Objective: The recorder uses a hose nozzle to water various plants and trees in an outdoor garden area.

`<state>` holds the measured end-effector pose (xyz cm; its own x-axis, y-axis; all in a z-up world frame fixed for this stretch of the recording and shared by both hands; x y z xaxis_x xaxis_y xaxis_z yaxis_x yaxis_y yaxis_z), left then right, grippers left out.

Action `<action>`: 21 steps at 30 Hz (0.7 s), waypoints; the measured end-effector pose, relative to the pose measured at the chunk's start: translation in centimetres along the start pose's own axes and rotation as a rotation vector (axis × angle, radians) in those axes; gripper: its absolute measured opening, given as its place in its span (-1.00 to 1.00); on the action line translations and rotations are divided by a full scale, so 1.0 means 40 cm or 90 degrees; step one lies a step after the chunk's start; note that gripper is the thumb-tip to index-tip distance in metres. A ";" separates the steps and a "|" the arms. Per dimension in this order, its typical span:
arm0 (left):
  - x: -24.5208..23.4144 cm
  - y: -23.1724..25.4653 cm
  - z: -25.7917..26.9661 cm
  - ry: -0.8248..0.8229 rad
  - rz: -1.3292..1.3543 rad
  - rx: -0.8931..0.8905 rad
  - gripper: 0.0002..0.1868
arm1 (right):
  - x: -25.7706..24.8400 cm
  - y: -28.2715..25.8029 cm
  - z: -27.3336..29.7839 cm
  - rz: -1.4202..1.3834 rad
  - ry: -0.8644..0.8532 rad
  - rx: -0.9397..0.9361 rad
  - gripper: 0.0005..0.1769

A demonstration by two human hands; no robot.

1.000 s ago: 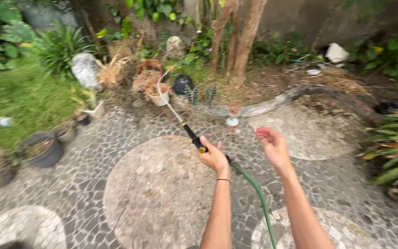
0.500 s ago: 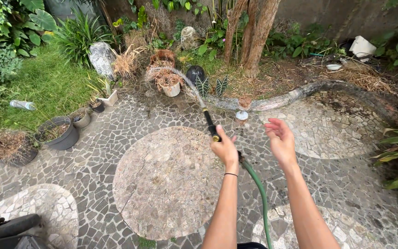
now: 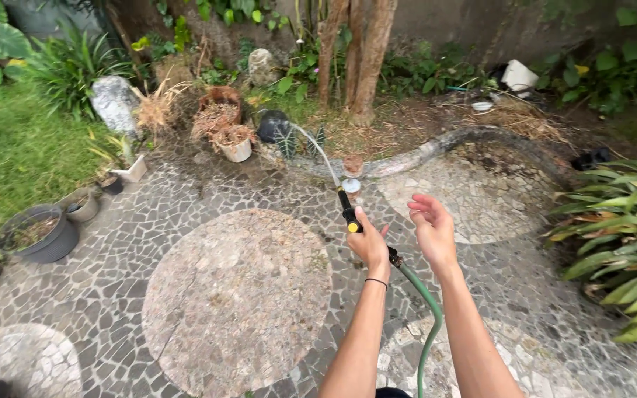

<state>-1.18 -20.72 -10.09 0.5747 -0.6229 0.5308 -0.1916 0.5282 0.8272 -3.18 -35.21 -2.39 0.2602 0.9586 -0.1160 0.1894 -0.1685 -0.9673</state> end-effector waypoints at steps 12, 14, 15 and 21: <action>0.064 -0.012 0.152 -0.024 -0.030 -0.012 -0.53 | -0.162 0.018 0.028 0.020 0.038 0.016 -0.61; 0.067 -0.038 0.150 -0.018 -0.027 0.000 -0.48 | -0.172 -0.007 0.034 0.033 0.039 0.018 -0.61; 0.065 -0.049 0.150 -0.012 -0.027 0.012 -0.42 | -0.176 -0.018 0.039 0.044 0.040 0.023 -0.61; 0.029 -0.010 0.128 0.066 -0.048 0.010 -0.45 | -0.194 0.008 0.021 0.047 0.025 0.004 -0.62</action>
<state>-4.51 -24.63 -8.86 0.6669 -0.5967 0.4463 -0.1565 0.4733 0.8669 -5.93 -42.50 -2.01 0.3099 0.9338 -0.1788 0.1624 -0.2373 -0.9578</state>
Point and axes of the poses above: each hand's wrist, its own z-axis away from the middle knuckle, its own x-axis out of the palm, y = z × x, the point moved 5 cm from there along -z, towards the middle knuckle, and after that the axes turned 3 degrees about x, right-handed, at the moved point
